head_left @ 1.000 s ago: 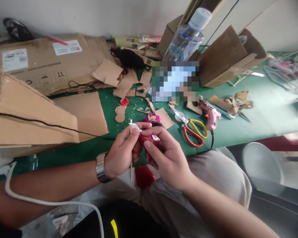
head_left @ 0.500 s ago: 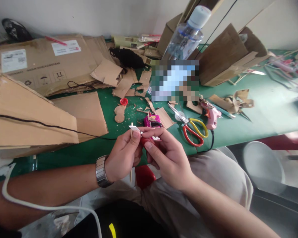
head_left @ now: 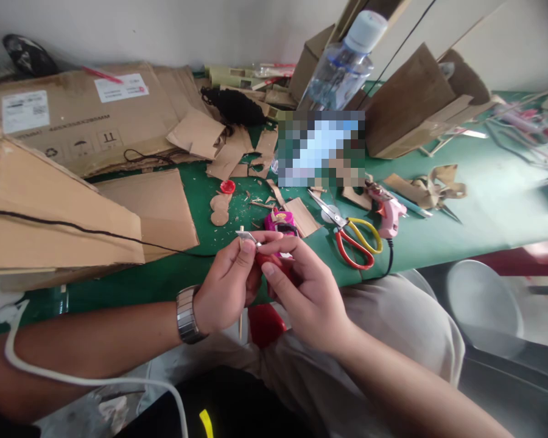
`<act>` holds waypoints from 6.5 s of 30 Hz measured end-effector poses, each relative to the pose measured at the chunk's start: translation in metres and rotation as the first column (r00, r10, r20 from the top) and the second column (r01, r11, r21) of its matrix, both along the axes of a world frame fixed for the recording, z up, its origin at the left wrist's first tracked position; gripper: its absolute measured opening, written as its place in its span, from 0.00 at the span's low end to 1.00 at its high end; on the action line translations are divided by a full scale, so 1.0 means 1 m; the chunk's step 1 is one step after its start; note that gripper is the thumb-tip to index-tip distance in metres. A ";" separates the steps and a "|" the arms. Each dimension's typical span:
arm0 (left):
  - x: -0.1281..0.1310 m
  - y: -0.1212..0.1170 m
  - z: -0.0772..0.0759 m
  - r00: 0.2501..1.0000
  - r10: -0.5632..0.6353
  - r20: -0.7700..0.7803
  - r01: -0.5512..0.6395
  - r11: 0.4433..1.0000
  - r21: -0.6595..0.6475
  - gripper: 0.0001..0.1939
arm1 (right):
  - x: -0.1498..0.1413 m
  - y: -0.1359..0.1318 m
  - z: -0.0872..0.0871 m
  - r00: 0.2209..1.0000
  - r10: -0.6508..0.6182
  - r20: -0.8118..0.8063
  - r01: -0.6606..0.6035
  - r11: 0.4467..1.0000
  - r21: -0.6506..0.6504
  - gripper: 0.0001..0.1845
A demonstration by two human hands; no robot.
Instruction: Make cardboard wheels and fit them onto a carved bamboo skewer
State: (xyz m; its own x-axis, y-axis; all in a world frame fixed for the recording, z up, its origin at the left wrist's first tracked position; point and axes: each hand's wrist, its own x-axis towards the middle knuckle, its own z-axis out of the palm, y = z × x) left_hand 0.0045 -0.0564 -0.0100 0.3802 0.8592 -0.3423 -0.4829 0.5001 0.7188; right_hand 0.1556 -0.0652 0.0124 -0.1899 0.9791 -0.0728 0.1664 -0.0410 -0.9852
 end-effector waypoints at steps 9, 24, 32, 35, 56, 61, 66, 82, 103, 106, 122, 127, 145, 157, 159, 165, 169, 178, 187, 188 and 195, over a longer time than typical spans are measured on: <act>-0.002 -0.001 -0.002 0.999 0.019 -0.042 -0.018 1.000 0.007 0.31 | -0.003 0.001 0.002 1.000 0.006 -0.023 -0.006 0.999 -0.032 0.11; -0.005 0.014 0.004 0.978 -0.101 0.180 0.135 0.972 -0.193 0.16 | 0.009 0.015 0.015 0.981 -0.185 0.065 0.176 0.977 0.119 0.21; -0.008 0.013 0.003 0.924 -0.304 0.232 0.338 0.933 -0.126 0.21 | 0.015 0.012 0.016 0.992 -0.127 -0.030 0.128 0.991 0.046 0.20; -0.008 0.011 0.002 0.914 -0.318 0.252 0.358 0.924 -0.132 0.21 | 0.011 0.013 0.017 0.995 -0.100 -0.014 0.101 0.993 0.057 0.16; -0.007 -0.004 -0.001 0.812 -0.557 0.176 0.557 0.829 0.054 0.30 | 0.013 0.021 0.025 0.965 -0.251 -0.073 0.253 0.967 0.020 0.12; -0.004 -0.005 -0.005 0.845 -0.512 0.151 0.514 0.857 0.031 0.27 | 0.011 0.020 0.025 0.974 -0.220 -0.051 0.221 0.975 0.008 0.12; 0.002 -0.005 -0.004 0.961 -0.255 0.108 0.258 0.966 -0.020 0.23 | 0.011 0.019 0.023 0.990 -0.131 -0.044 0.130 0.991 -0.032 0.14; 0.001 -0.001 0.000 0.978 -0.185 -0.096 0.195 0.974 0.113 0.17 | 0.021 0.023 0.023 0.984 -0.135 -0.111 0.144 0.987 0.069 0.14; 0.009 -0.018 -0.003 0.997 -0.061 -0.057 0.058 0.997 -0.044 0.14 | 0.053 0.025 0.044 0.810 -0.168 0.562 -0.175 0.845 0.506 0.12; 0.010 -0.021 -0.005 0.997 -0.063 -0.043 0.058 0.993 -0.106 0.13 | 0.052 0.020 0.042 0.763 -0.111 0.637 -0.232 0.873 0.430 0.12; 0.013 -0.030 -0.006 0.995 0.069 0.070 -0.050 0.971 -0.235 0.06 | 0.036 0.002 0.027 0.504 -0.052 0.862 -0.497 0.799 0.339 0.15; 0.013 -0.031 -0.007 0.996 0.037 0.081 -0.018 0.974 -0.224 0.07 | 0.030 0.002 0.023 0.491 0.058 0.869 -0.539 0.804 0.251 0.17; 0.014 -0.030 -0.008 0.994 0.055 0.090 -0.024 0.949 -0.315 0.07 | 0.032 0.000 0.028 0.474 0.038 0.880 -0.576 0.769 0.277 0.16; 0.015 -0.041 -0.013 0.986 -0.049 0.162 0.103 0.932 -0.348 0.06 | 0.034 0.003 0.026 0.518 0.086 0.851 -0.581 0.766 0.277 0.17; 0.015 -0.039 -0.009 0.988 -0.048 0.149 0.100 0.924 -0.368 0.04 | 0.035 0.004 0.027 0.523 0.054 0.851 -0.571 0.763 0.302 0.16; 0.016 -0.039 -0.010 0.986 -0.052 0.157 0.109 0.919 -0.380 0.05 | 0.036 0.005 0.030 0.475 0.070 0.877 -0.597 0.758 0.263 0.16; 0.016 -0.042 -0.017 0.980 -0.057 0.189 0.123 0.925 -0.360 0.06 | 0.035 0.003 0.030 0.471 0.099 0.877 -0.591 0.773 0.230 0.17; 0.018 -0.043 -0.015 0.975 -0.044 0.216 0.127 0.914 -0.386 0.05 | 0.034 -0.002 0.028 0.471 0.106 0.876 -0.596 0.770 0.228 0.19; 0.015 -0.043 -0.020 0.971 -0.089 0.220 0.166 0.918 -0.359 0.07 | 0.029 -0.005 0.033 0.445 0.124 0.887 -0.590 0.786 0.186 0.13; 0.015 -0.042 -0.020 0.972 -0.104 0.209 0.174 0.919 -0.353 0.07 | 0.029 -0.005 0.032 0.449 0.121 0.885 -0.589 0.785 0.191 0.14; 0.011 -0.037 -0.013 0.967 -0.209 0.146 0.246 0.914 -0.323 0.08 | 0.028 -0.003 0.030 0.405 0.087 0.910 -0.638 0.740 0.213 0.13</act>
State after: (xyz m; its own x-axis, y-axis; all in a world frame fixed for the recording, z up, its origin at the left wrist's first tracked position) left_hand 0.0153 -0.0930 -0.0234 0.6020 0.5866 -0.5418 -0.3911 0.8081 0.4404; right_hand 0.1835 -0.0681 0.0423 -0.6542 0.7563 0.0101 0.7386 0.6416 -0.2067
